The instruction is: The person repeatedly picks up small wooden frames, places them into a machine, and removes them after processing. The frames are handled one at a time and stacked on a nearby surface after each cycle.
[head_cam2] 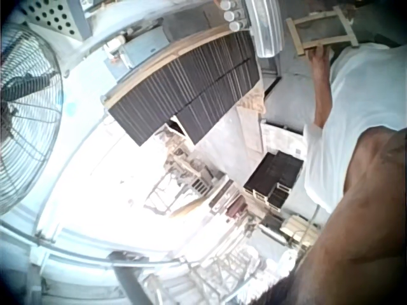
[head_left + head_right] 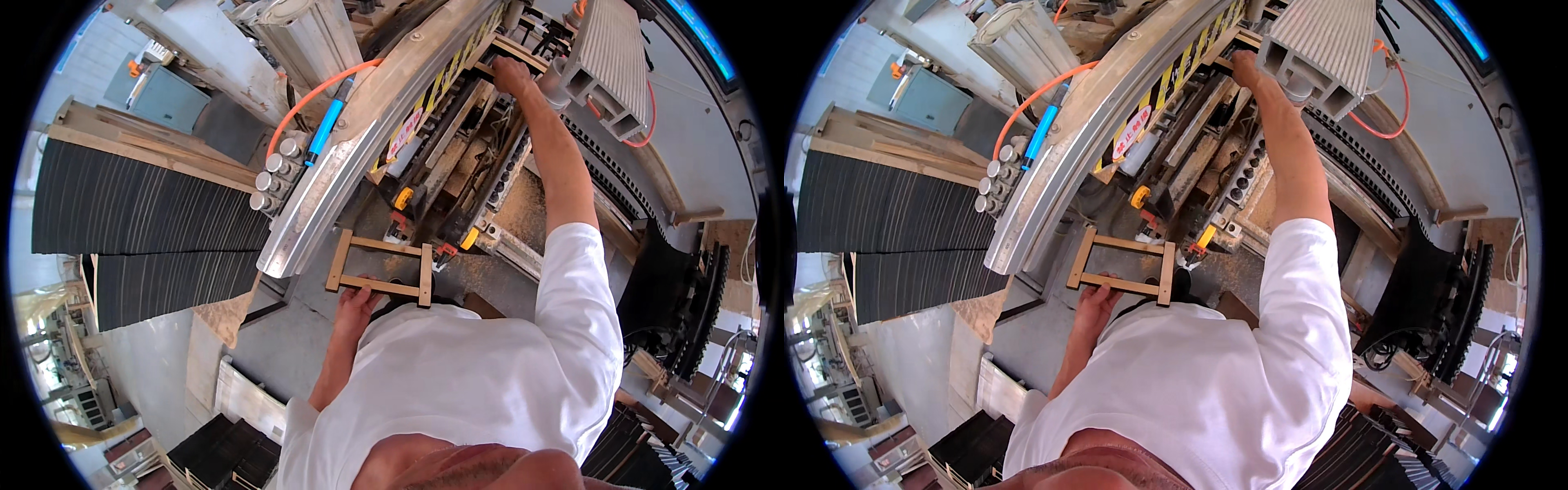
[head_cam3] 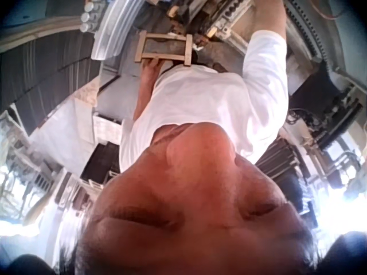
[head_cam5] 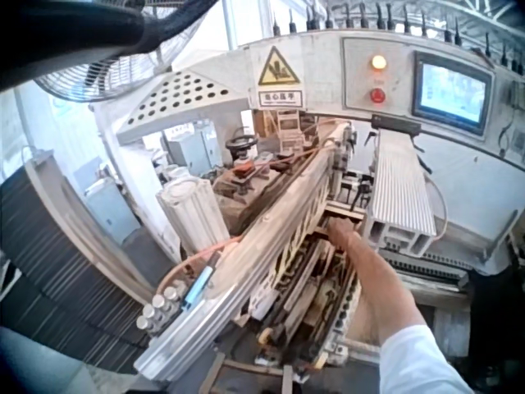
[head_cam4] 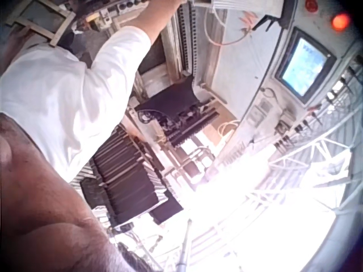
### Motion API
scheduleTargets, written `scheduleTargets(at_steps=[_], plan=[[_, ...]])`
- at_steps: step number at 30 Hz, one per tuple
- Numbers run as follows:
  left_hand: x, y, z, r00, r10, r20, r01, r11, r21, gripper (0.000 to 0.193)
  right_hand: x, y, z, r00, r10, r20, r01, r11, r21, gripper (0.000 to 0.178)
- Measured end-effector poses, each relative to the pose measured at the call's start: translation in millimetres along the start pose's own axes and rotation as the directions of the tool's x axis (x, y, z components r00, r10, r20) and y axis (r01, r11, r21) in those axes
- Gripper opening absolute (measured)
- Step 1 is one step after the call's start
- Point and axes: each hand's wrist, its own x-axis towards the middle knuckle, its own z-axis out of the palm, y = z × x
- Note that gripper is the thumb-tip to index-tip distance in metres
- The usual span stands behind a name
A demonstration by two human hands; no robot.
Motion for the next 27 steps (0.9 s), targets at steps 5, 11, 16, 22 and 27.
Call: scheduleTargets(at_steps=[5,11,16,22,27], plan=[[7,-5,0,0.999,0.009,-0.043,-0.008,1.0,0.03,0.03,1,-1,1,1.0,-0.012,-0.017,0.012,0.999,0.033,0.022],[17,-14,7,0.996,0.028,-0.09,-0.014,0.988,0.157,0.034,0,-1,-4,1.0,-0.017,-0.003,0.017,1.0,0.023,0.025],[8,-17,2,0.992,0.068,-0.106,-0.05,0.985,0.163,0.039,5,-14,-19,0.989,0.049,0.14,-0.038,0.996,-0.081,0.039],[-9,-13,-3,0.976,0.151,-0.159,-0.13,0.982,0.134,0.034,35,24,26,0.998,0.036,0.047,-0.032,0.996,-0.082,0.046],[-28,4,2,0.939,0.236,-0.25,-0.19,0.962,0.197,0.041,39,27,30,0.999,-0.005,0.034,0.008,0.994,-0.107,0.051]])
